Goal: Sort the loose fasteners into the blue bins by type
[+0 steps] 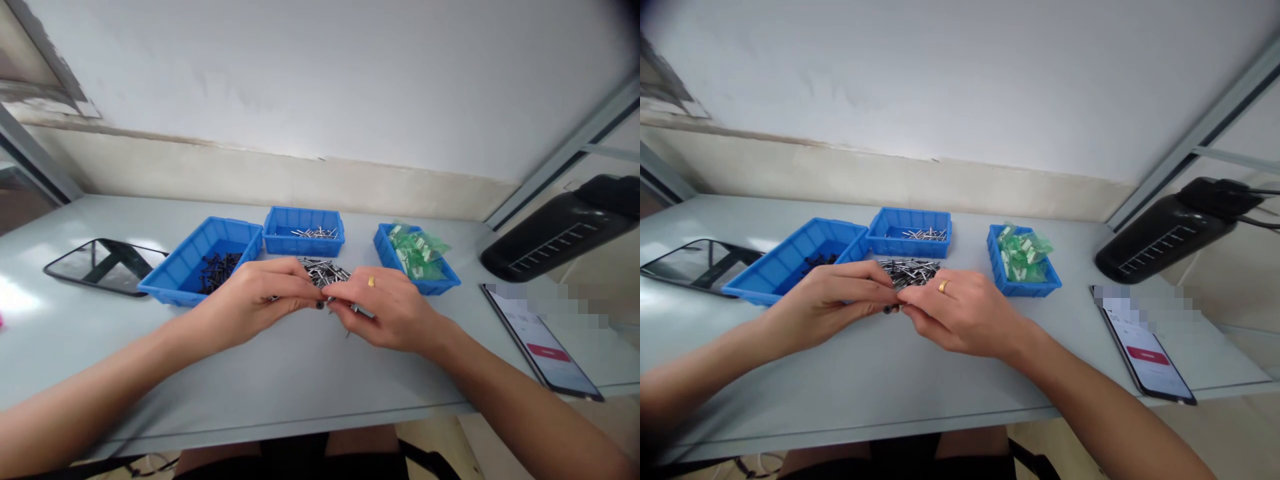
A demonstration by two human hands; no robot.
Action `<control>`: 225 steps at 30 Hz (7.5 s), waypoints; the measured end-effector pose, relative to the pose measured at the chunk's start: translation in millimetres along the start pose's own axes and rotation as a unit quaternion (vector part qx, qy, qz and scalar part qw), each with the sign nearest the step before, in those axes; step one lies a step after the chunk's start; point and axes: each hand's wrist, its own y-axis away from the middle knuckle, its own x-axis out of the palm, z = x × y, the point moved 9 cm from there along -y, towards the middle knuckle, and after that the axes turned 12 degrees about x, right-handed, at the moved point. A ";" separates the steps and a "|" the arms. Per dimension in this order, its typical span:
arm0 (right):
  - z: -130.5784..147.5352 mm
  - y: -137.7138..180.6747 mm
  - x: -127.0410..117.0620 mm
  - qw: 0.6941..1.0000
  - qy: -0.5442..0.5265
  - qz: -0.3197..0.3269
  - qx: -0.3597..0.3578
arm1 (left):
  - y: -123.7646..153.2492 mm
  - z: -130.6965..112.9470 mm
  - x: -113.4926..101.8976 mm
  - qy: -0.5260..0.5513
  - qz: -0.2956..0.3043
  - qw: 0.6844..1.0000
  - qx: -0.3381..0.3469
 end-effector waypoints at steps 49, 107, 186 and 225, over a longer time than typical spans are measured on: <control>-47.8 22.3 65.7 0.924 0.113 0.342 0.129 | 4.2 1.4 20.1 -0.255 0.162 0.951 0.068; -24.6 2.5 39.9 0.971 0.017 0.198 0.129 | 3.7 -3.8 4.3 -0.145 0.017 0.988 0.046; -6.2 -0.8 1.1 0.998 0.042 0.007 0.042 | -0.4 0.6 -0.7 -0.057 -0.007 0.997 -0.043; -13.6 -2.4 13.1 0.994 0.052 0.070 0.069 | 4.6 7.1 8.5 -0.149 0.039 0.988 -0.033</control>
